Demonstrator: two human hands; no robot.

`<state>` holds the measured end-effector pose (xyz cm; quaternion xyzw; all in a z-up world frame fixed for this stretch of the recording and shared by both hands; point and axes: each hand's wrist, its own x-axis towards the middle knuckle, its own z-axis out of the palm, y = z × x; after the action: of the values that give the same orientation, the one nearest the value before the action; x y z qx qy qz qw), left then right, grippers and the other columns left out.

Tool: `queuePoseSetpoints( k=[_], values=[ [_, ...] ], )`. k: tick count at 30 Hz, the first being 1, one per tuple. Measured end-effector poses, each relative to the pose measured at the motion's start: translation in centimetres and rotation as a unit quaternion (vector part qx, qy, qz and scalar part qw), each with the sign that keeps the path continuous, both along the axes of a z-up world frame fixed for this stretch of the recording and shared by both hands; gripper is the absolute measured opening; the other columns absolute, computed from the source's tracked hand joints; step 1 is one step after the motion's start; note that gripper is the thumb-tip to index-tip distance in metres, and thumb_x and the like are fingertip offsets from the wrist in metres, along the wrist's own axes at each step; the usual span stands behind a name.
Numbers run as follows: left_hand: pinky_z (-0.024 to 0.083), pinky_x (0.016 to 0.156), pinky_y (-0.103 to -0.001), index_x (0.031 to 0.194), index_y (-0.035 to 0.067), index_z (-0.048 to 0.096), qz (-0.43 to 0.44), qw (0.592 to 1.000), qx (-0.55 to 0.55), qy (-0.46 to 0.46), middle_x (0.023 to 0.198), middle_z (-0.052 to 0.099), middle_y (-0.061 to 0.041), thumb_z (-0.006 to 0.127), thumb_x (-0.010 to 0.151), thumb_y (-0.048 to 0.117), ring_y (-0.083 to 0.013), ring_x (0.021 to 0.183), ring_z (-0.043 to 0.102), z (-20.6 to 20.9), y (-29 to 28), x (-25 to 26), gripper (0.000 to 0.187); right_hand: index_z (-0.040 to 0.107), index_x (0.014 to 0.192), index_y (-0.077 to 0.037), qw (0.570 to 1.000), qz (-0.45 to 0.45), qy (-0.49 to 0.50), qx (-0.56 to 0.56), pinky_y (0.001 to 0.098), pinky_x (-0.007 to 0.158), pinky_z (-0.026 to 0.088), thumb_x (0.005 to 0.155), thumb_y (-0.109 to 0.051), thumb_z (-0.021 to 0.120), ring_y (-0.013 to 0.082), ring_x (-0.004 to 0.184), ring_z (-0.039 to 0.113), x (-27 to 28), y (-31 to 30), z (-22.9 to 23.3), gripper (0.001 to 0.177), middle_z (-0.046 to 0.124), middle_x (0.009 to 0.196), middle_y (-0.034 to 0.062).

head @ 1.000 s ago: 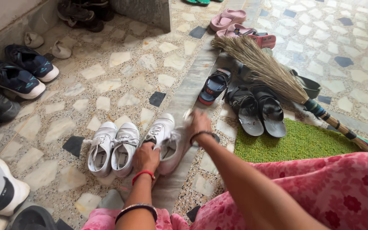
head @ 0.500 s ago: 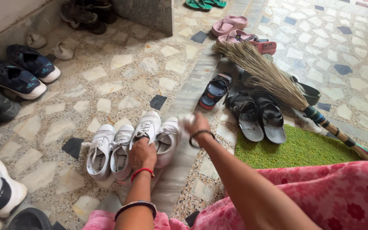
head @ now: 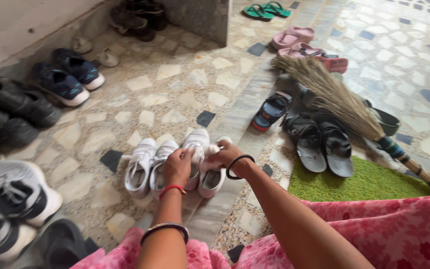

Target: The person cleans a pair of white sneakers using a white cloth. They wipe the exterior and interior of the shoes, then place them on a shelf.

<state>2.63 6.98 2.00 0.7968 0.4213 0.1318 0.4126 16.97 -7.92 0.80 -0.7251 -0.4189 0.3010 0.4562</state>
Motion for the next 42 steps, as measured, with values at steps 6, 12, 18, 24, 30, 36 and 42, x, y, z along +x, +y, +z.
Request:
queuePoseSetpoints(
  k=[6, 12, 18, 24, 30, 36, 42],
  values=[
    [0.06, 0.086, -0.042, 0.115, 0.008, 0.075, -0.037, 0.985, -0.146, -0.079, 0.111, 0.079, -0.018, 0.08, 0.068, 0.038, -0.0333, 0.102, 0.076, -0.4, 1.5, -2.3, 0.056, 0.065, 0.125, 0.001, 0.976, -0.005, 0.169, -0.138, 0.0346, 0.086, 0.055, 0.073, -0.021, 0.088, 0.0261, 0.102, 0.066, -4.9, 1.9, 4.1, 0.061, 0.07, 0.108, 0.0135],
    [0.05, 0.1, -0.045, 0.124, 0.002, 0.068, 0.087, 0.994, 0.045, -0.052, 0.124, 0.069, -0.025, 0.079, 0.08, 0.049, -0.0415, 0.118, 0.065, -0.3, 1.2, -3.8, 0.066, 0.052, 0.13, 0.004, 0.932, -0.044, -0.233, -0.273, 0.0406, 0.097, 0.056, 0.083, -0.015, 0.076, 0.0372, 0.115, 0.064, -9.7, 3.6, 3.4, 0.057, 0.054, 0.132, 0.0261],
    [0.05, 0.097, -0.047, 0.122, 0.003, 0.064, 0.231, 0.953, 0.032, -0.193, 0.121, 0.07, -0.021, 0.081, 0.081, 0.038, -0.0386, 0.112, 0.066, 2.8, 0.3, -1.1, 0.057, 0.055, 0.126, 0.003, 0.925, -0.078, -0.241, -0.283, 0.0447, 0.088, 0.058, 0.093, -0.018, 0.062, 0.0406, 0.105, 0.067, -10.2, 0.3, -0.5, 0.039, 0.055, 0.128, 0.0286],
    [0.052, 0.1, -0.044, 0.123, 0.014, 0.069, 0.13, 0.963, 0.155, -0.176, 0.13, 0.059, -0.02, 0.083, 0.077, 0.018, -0.0354, 0.118, 0.061, 5.0, -0.2, -0.5, 0.048, 0.07, 0.096, -0.007, 0.912, -0.086, -0.246, -0.317, 0.0434, 0.076, 0.061, 0.104, -0.028, 0.052, 0.0314, 0.085, 0.075, -6.1, -0.6, 0.1, 0.029, 0.073, 0.092, 0.0177],
    [0.051, 0.095, -0.046, 0.117, 0.01, 0.064, -0.064, 0.988, 0.111, -0.085, 0.113, 0.067, -0.017, 0.075, 0.084, 0.011, -0.0378, 0.11, 0.064, 7.6, -3.2, 3.3, 0.035, 0.071, 0.091, 0.0, 0.968, -0.226, -0.102, 0.029, 0.0325, 0.061, 0.053, 0.097, -0.024, 0.065, 0.0195, 0.065, 0.066, 0.2, 0.2, 2.4, 0.026, 0.072, 0.075, 0.0123],
    [0.052, 0.099, -0.046, 0.119, 0.004, 0.064, -0.258, 0.904, 0.312, -0.136, 0.12, 0.067, -0.019, 0.061, 0.082, -0.01, -0.0387, 0.115, 0.064, 8.9, -5.2, 2.8, 0.04, 0.072, 0.107, -0.003, 0.921, -0.221, 0.279, 0.159, 0.025, 0.055, 0.048, 0.102, -0.015, 0.062, 0.0089, 0.06, 0.058, 2.8, -0.3, 1.6, 0.016, 0.067, 0.078, 0.001],
    [0.032, 0.118, -0.047, 0.14, -0.006, 0.053, -0.31, 0.797, 0.491, -0.164, 0.151, 0.048, -0.021, 0.057, 0.088, 0.005, -0.0372, 0.144, 0.04, 7.3, -7.3, 0.6, 0.053, 0.072, 0.106, -0.006, 0.901, -0.268, 0.316, 0.131, 0.024, 0.051, 0.045, 0.1, -0.018, 0.062, 0.0082, 0.057, 0.056, 3.9, 0.1, 1.8, 0.017, 0.066, 0.075, -0.0009]
  ],
)
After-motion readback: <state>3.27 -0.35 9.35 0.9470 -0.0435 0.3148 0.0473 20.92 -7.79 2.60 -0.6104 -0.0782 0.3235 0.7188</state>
